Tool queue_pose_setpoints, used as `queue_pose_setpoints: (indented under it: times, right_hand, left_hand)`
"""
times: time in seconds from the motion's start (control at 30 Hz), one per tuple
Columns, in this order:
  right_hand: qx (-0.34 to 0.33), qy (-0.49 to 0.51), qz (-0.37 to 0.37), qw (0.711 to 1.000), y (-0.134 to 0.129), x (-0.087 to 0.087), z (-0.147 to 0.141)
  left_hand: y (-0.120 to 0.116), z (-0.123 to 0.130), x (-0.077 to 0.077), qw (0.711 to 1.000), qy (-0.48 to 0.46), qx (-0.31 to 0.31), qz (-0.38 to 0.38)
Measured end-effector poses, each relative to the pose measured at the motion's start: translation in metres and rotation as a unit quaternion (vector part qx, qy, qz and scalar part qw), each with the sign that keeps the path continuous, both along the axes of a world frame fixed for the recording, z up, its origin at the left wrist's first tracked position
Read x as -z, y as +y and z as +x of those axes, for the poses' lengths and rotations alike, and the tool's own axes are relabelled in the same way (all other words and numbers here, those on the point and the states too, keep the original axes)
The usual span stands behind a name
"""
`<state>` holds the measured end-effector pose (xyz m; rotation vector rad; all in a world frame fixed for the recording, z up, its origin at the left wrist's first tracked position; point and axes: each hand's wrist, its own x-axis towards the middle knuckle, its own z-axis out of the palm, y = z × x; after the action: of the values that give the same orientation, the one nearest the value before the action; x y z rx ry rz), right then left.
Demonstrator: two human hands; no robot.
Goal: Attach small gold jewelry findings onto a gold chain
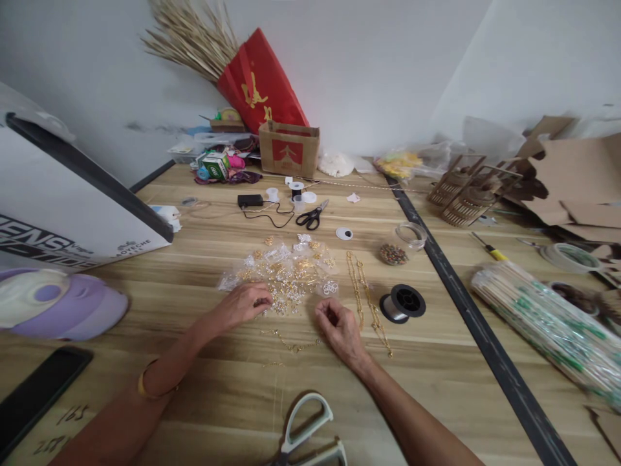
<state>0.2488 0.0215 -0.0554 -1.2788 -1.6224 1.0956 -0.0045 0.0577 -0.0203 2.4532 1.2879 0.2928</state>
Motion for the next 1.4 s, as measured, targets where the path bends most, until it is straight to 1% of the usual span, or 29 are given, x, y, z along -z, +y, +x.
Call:
queue_pose_setpoints:
  times: [0.27, 0.5, 0.57, 0.77, 1.0, 1.1, 1.27, 1.4]
  right_hand:
    - [-0.001, -0.008, 0.007, 1.0, -0.001, -0.002, 0.0]
    - [-0.004, -0.009, 0.006, 1.0, 0.0, -0.004, 0.0]
    - [-0.001, -0.009, 0.005, 1.0, 0.0, -0.004, 0.0]
    - [0.0, -0.003, 0.009, 1.0, -0.001, -0.003, -0.001]
    - [-0.015, -0.007, 0.011, 1.0, 0.0, 0.001, 0.002]
    - [-0.014, -0.005, 0.012, 1.0, 0.0, 0.001, 0.002]
    - [-0.011, -0.006, 0.012, 1.0, 0.001, 0.002, 0.002]
    - [-0.007, -0.003, 0.002, 1.0, 0.001, 0.001, 0.001]
  left_hand:
    - [-0.001, 0.002, 0.0, 1.0, -0.007, 0.008, 0.021]
    - [0.002, -0.002, 0.0, 1.0, -0.022, -0.005, 0.005]
    - [0.003, -0.004, -0.001, 0.999, -0.033, -0.009, 0.002]
    - [0.01, -0.016, -0.004, 0.998, -0.045, -0.047, 0.006]
    - [0.016, -0.027, 0.001, 0.997, -0.039, -0.059, 0.0]
    - [0.013, -0.021, 0.0, 0.997, -0.053, -0.048, 0.008]
    - [0.001, -0.001, -0.003, 0.997, -0.048, 0.009, 0.054]
    - [-0.007, 0.011, 0.0, 0.996, -0.046, 0.035, 0.07]
